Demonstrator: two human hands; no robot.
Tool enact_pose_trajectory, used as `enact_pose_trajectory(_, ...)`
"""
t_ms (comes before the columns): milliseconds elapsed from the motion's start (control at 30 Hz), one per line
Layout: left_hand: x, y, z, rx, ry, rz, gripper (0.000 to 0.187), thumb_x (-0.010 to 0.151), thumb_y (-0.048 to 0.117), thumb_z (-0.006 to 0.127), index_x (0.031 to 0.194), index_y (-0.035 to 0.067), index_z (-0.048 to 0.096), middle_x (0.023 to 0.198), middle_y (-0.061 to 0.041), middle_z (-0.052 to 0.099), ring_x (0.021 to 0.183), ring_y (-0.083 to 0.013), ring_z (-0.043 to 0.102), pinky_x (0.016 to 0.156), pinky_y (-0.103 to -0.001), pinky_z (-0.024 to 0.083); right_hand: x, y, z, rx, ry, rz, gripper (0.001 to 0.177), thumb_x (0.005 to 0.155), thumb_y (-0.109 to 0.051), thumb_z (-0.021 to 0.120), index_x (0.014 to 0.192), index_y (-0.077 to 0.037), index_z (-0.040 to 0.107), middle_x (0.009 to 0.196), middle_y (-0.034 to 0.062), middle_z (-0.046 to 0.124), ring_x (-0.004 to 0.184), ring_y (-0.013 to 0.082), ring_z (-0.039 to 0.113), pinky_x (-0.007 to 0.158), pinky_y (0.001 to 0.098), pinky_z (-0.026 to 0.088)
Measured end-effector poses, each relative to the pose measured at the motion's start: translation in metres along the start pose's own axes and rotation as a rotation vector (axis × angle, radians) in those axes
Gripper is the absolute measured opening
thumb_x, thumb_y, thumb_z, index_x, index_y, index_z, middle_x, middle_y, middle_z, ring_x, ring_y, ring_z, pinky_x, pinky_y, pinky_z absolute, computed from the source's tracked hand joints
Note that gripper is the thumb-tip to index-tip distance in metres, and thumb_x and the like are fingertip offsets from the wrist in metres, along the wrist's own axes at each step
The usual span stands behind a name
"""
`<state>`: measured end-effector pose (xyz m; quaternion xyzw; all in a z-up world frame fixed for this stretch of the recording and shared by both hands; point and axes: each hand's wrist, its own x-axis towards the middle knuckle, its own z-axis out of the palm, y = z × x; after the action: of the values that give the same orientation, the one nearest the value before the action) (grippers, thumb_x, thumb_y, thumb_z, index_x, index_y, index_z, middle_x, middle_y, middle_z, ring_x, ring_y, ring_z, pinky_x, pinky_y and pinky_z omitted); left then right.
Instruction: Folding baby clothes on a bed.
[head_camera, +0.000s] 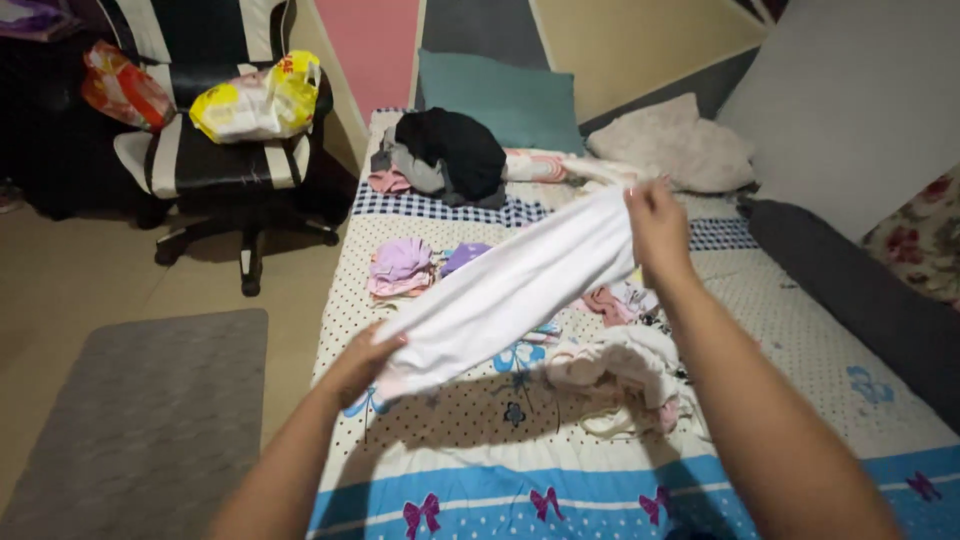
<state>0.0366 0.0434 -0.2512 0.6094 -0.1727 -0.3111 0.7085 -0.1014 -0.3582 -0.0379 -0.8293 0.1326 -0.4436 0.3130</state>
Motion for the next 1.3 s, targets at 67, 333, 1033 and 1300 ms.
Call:
enact_pose_trajectory(67, -0.008, 0.016, -0.01, -0.119, 0.033, -0.012, 0.057, 0.082, 0.025, 0.075, 0.134, 0.008, 0.058, 0.107, -0.011, 0.074, 0.084, -0.0204, 0.074, 0.07, -0.037, 0.063, -0.03, 0.092, 0.022, 0.25, -0.032, 0.19, 0.027, 0.106, -0.025, 0.062, 0.109, 0.001, 0.065, 0.096, 0.009, 0.067, 0.087, 0.0172, 0.06, 0.079, 0.0342, 0.051)
enact_pose_trajectory(333, 0.054, -0.099, -0.058, 0.016, 0.342, -0.009, 0.056, 0.089, 0.023, 0.077, 0.14, 0.013, 0.057, 0.096, -0.008, 0.065, 0.072, -0.0157, 0.058, 0.058, -0.033, 0.05, -0.223, 0.264, 0.115, 0.449, -0.001, 0.834, 0.037, 0.103, -0.028, 0.055, 0.124, 0.002, 0.064, 0.108, 0.0121, 0.072, 0.096, 0.0217, 0.067, 0.083, 0.0363, 0.056)
enact_pose_trajectory(1033, 0.033, -0.164, 0.067, 1.267, 0.046, 0.466, 0.057, 0.104, 0.03, 0.045, 0.158, 0.013, 0.039, 0.165, -0.012, 0.034, 0.154, -0.037, 0.024, 0.12, -0.062, 0.013, -0.314, 0.121, 0.203, -0.537, -0.808, 0.064, 0.061, 0.103, -0.05, 0.042, 0.159, -0.029, 0.032, 0.169, 0.0121, 0.02, 0.154, 0.0392, 0.013, 0.118, 0.0676, 0.012)
enact_pose_trajectory(1300, 0.03, -0.151, 0.004, 1.541, 0.201, 0.173, 0.058, 0.101, 0.042, 0.04, 0.157, 0.034, 0.032, 0.169, 0.004, 0.02, 0.156, -0.0267, 0.009, 0.119, -0.065, 0.004, -0.303, 0.171, 0.158, -0.665, -0.737, -0.117, 0.063, 0.099, -0.05, 0.045, 0.158, -0.03, 0.033, 0.167, 0.0108, 0.024, 0.153, 0.0372, 0.019, 0.12, 0.0558, 0.02)
